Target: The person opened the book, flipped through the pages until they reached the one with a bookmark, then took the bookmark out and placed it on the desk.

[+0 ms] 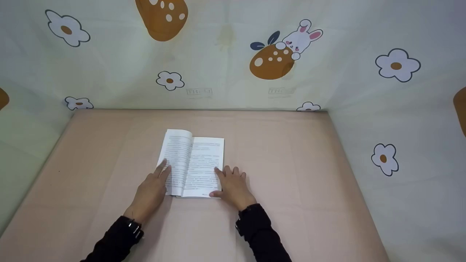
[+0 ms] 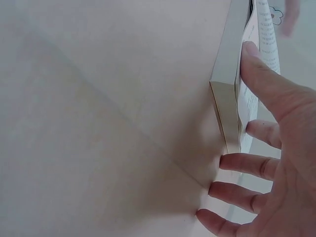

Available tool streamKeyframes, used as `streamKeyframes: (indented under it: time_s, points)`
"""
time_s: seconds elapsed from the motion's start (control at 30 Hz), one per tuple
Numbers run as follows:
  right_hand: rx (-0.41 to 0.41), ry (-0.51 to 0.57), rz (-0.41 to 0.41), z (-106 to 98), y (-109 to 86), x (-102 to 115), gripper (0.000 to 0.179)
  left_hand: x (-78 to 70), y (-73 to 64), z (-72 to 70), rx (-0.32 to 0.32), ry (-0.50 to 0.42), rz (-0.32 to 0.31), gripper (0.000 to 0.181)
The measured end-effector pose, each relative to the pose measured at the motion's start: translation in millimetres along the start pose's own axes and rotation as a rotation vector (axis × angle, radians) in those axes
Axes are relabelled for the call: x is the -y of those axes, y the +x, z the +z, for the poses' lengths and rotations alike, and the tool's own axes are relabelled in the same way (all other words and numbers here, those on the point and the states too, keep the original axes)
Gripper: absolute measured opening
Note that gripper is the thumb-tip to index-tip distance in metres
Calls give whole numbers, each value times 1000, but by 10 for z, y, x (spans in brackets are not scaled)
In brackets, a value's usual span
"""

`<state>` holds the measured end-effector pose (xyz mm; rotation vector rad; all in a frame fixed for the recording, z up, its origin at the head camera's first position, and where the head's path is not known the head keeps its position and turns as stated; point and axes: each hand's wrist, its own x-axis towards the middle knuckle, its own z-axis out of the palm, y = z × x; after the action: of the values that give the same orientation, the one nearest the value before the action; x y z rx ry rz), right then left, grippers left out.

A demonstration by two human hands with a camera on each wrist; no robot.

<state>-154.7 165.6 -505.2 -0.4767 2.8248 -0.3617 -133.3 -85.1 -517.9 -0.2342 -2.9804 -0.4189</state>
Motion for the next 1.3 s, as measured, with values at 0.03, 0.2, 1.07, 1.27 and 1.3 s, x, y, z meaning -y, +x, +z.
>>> streamKeyframes:
  time_s: [0.03,0.2,1.07,1.27,1.3]
  points:
    - [-3,-2,-7,-1,2,-5,82,3,-15,3,0,26,15,57]
    - [-7,-21,-34,-6,3,-30,81,22,-74,16,-19,167,63,40]
    - [13,68,-99,-71,-16,-142,76,-12,-14,-15,82,-1,89,69]
    - [12,87,-136,-78,-32,-176,78,-65,-4,12,30,84,105,79]
    - [16,85,-134,-81,-33,-177,78,-74,1,17,30,90,99,82]
